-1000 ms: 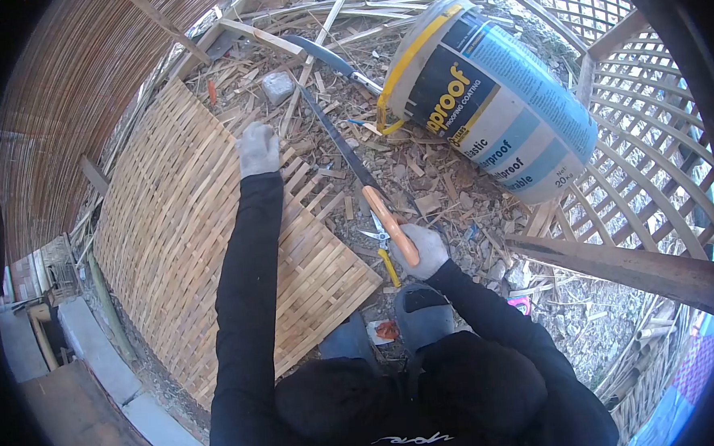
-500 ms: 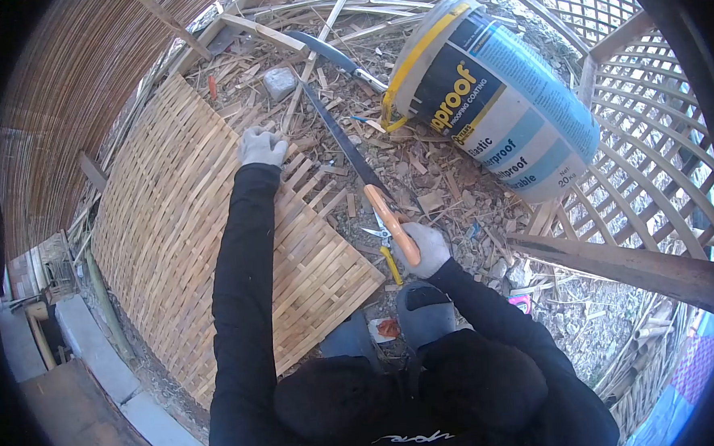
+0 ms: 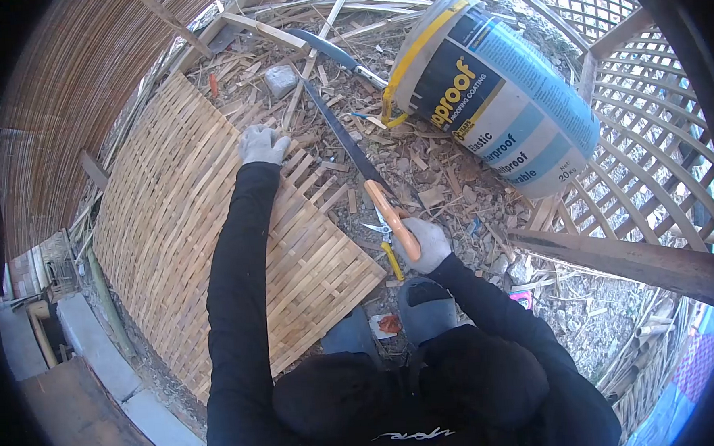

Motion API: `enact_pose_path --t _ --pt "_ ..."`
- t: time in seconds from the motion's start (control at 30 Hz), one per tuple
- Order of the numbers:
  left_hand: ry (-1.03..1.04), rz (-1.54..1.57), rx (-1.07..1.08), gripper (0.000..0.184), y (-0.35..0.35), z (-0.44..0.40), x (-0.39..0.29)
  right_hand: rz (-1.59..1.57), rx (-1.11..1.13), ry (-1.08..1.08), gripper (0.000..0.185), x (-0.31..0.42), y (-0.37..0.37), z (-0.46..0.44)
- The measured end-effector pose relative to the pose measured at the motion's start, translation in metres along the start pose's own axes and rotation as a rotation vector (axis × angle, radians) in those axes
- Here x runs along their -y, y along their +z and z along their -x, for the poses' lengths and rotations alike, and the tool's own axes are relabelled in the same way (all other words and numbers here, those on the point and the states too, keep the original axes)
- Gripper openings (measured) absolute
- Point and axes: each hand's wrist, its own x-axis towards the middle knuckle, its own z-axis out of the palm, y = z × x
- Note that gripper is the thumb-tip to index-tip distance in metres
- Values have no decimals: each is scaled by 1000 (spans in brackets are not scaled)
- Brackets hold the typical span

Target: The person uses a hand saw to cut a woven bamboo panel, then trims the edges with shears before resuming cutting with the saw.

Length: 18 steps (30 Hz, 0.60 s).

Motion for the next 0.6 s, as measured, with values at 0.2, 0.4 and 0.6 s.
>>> enact_pose_path --t 0.2,0.4,0.6 --pt "143 48 -253 25 19 14 -2 5 -14 13 33 0 0 2" --pt "137 15 -226 22 21 16 -4 4 -17 2 30 6 -3 0" --pt "121 189 -346 21 12 17 -14 0 -2 29 34 5 -4 0"
